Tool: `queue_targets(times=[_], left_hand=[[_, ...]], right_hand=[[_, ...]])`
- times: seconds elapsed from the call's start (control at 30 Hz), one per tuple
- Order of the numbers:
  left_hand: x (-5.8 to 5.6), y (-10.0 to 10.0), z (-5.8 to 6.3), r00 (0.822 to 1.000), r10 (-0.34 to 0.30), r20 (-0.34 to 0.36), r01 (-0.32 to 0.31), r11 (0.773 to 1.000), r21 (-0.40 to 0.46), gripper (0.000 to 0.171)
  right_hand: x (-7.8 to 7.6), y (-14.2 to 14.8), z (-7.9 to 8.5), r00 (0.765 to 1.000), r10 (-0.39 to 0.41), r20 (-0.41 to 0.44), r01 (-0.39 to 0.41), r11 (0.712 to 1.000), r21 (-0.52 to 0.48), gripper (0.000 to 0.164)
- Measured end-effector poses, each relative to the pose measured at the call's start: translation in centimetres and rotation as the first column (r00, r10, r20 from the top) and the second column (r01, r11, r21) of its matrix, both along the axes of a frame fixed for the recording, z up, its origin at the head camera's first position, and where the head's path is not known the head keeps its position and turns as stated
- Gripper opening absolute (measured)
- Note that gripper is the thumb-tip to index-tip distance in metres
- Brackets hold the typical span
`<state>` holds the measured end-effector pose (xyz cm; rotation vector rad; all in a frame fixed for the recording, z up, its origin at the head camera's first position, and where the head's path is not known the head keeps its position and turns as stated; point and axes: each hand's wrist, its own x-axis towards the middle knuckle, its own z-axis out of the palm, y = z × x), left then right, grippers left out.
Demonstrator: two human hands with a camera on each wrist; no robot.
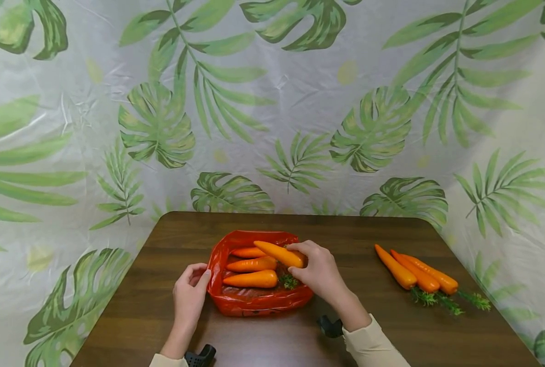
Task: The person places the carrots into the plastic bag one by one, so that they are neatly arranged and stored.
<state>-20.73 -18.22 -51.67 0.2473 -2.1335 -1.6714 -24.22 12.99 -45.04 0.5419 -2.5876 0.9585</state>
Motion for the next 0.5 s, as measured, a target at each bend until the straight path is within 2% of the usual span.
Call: queue_targets(times=[0.5], left_hand=[[0.0,0.1,0.0,1.000,0.010,0.001,-0.010,1.000,-0.009,0.016]], right_hand=[[0.1,-2.1,-0.2,0.990,0.142,0.017,-0.143,0.987,0.075,0.045]])
